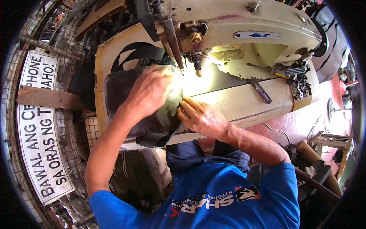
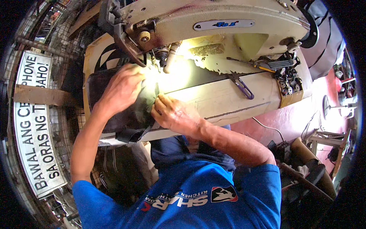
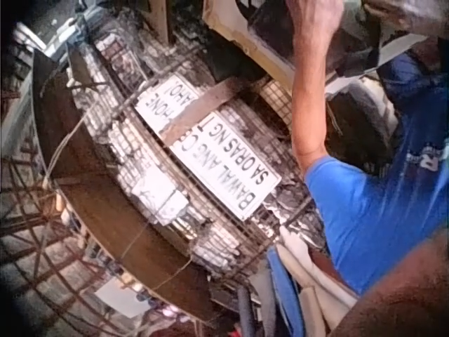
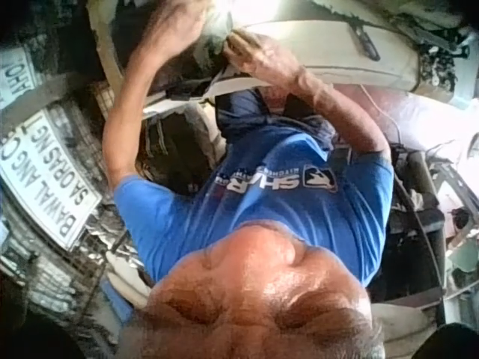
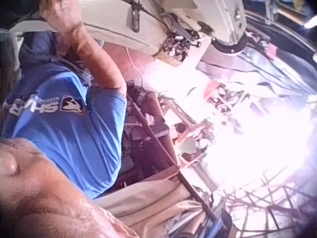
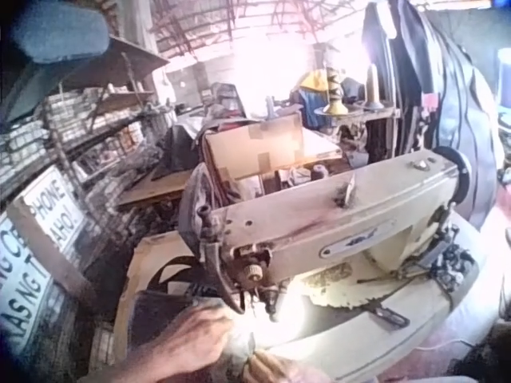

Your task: Sewing a leather bag using an industrial sewing machine.

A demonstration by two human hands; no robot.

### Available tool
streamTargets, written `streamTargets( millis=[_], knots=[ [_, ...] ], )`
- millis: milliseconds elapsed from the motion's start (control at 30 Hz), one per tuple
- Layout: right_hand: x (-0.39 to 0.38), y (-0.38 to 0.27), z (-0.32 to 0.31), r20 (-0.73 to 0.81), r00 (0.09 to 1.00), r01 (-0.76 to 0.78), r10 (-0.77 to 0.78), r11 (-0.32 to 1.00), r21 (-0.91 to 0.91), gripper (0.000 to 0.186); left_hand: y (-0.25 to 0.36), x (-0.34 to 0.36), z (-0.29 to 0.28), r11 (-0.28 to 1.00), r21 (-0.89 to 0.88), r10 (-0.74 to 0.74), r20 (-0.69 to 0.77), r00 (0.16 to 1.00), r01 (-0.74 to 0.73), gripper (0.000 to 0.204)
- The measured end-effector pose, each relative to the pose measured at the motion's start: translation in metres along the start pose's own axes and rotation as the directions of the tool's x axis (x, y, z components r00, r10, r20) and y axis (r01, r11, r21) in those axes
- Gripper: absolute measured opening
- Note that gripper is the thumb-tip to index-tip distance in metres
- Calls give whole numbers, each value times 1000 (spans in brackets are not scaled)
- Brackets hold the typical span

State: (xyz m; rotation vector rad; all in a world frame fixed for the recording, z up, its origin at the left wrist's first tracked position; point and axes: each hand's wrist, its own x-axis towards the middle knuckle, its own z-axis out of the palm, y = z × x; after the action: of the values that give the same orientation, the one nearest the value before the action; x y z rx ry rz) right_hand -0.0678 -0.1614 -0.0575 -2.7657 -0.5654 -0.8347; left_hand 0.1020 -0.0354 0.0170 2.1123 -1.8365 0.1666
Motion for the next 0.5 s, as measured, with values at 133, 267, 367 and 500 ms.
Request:
streamTargets(
  millis=[133, 267, 367, 500],
  knots=[
    [0, -3, -4, 61, 998, 3, -3, 1000, -1, 30, -21, 17, 20, 991, 82, 91, 200, 975, -110, 17],
    [-4, -1, 0, 71, 997, 1, -2, 1000, 18, 30, -20, 23, 24, 998, 27, 49, 160, 986, -54, 19],
    [-5, -1, 3, 53, 999, -5, 2, 999, 54, 31, -31, 23, 21, 997, -74, 8, 224, 975, 9, 19],
    [-3, 0, -2, 79, 997, 14, -16, 999, 31, 30, -62, 9, 34, 966, -217, -65, 333, 941, 143, 20]
  ],
)
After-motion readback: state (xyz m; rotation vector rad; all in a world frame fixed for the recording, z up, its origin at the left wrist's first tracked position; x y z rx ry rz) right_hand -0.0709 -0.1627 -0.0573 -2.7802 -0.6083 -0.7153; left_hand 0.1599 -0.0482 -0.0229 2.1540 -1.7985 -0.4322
